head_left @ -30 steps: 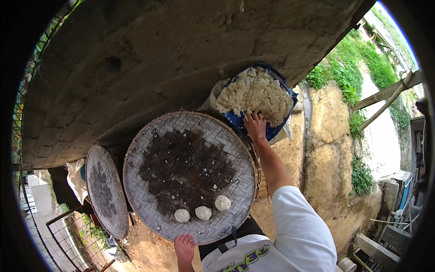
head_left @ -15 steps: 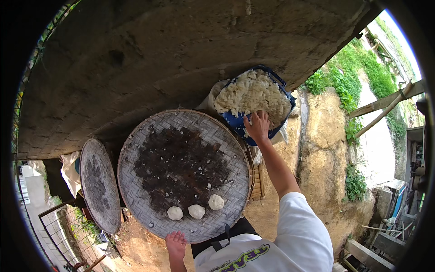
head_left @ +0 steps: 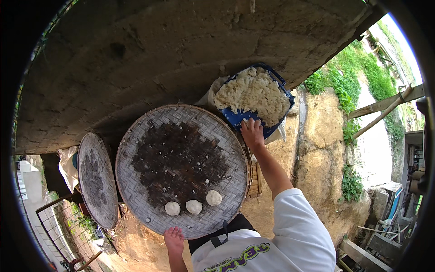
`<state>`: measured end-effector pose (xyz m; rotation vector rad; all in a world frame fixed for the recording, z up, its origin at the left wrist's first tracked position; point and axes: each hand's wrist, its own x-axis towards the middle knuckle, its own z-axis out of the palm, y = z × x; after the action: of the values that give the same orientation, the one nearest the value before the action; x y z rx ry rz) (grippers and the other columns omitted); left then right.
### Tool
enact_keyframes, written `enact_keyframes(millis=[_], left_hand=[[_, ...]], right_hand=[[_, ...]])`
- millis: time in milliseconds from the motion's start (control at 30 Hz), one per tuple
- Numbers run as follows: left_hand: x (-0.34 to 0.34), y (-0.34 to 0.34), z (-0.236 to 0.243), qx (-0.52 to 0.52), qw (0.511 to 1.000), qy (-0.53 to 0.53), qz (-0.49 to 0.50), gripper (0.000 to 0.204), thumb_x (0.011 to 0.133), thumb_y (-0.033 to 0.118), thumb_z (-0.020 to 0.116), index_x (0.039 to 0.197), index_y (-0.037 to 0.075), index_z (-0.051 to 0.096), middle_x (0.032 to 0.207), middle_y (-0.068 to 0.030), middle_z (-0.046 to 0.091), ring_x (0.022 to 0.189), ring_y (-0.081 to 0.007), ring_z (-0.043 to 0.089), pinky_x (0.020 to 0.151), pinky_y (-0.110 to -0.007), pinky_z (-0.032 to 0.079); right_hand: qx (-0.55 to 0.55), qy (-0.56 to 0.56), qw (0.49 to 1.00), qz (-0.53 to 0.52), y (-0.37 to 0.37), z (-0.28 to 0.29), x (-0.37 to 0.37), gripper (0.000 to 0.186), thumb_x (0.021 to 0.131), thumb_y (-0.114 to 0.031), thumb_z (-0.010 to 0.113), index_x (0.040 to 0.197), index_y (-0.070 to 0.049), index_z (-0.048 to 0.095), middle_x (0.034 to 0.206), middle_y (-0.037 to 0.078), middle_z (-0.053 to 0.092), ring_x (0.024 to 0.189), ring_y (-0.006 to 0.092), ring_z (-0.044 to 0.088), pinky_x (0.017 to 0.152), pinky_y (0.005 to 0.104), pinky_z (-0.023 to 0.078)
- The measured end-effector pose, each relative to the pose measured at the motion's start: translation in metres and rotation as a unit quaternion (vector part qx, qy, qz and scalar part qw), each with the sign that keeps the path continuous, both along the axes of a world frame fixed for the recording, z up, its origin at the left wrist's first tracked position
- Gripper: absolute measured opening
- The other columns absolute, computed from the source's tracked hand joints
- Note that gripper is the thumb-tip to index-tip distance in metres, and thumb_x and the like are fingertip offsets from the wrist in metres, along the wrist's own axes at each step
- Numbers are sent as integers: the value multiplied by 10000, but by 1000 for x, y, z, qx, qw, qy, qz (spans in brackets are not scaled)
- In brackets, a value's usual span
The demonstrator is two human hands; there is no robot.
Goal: The person repeatedly scoops a white dough-like mass from a blue container, rolls it into a ball between both hands, and places the finished balls onto a round woven tray. The process continues throughout the clip, accumulating multiple dough balls on the tray.
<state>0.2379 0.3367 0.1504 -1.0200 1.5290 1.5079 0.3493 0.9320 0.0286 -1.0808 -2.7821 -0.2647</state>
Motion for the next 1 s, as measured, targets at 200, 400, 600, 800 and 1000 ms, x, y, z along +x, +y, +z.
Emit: enact_keyframes(millis=[200,400,600,800,1000], left_hand=[[1,1,6,4,998,38,-42,533,1031,531,444,1352,106,477,1328,-74,566,1166,-254,570,945,-422,427],[12,-18,16,-11,999,27,12,539,1018,537,460,1342,107,485,1317,-74,569,1159,-250,571,955,-421,424],[-5,13,5,53,997,45,-27,518,1015,516,479,1324,101,505,1286,-73,595,1123,-241,592,936,-419,435],[-37,150,16,215,963,83,-142,407,1039,433,512,1250,90,566,1232,-81,656,1114,-218,629,893,-377,471],[-28,260,75,359,880,250,-187,520,1079,483,448,1427,97,487,1485,-113,522,1378,-235,488,1116,-410,379]], right_hand=[[-14,-36,999,12,19,-16,6,252,939,-225,589,1187,-209,631,1106,108,581,1005,326,599,753,491,542],[-150,-77,985,-44,60,-8,17,385,892,-204,677,1271,-225,617,1186,154,617,1052,381,646,776,463,587],[-602,456,566,-330,87,41,9,441,1031,-377,594,1398,-137,544,1311,106,610,1146,276,632,872,495,548],[-647,699,228,-202,21,117,-5,506,1050,-456,473,1388,-81,502,1357,115,572,1242,329,564,1083,588,413],[-710,633,241,-195,-180,221,-33,469,1086,-374,448,1421,-47,468,1370,118,555,1235,294,572,1074,529,479]])
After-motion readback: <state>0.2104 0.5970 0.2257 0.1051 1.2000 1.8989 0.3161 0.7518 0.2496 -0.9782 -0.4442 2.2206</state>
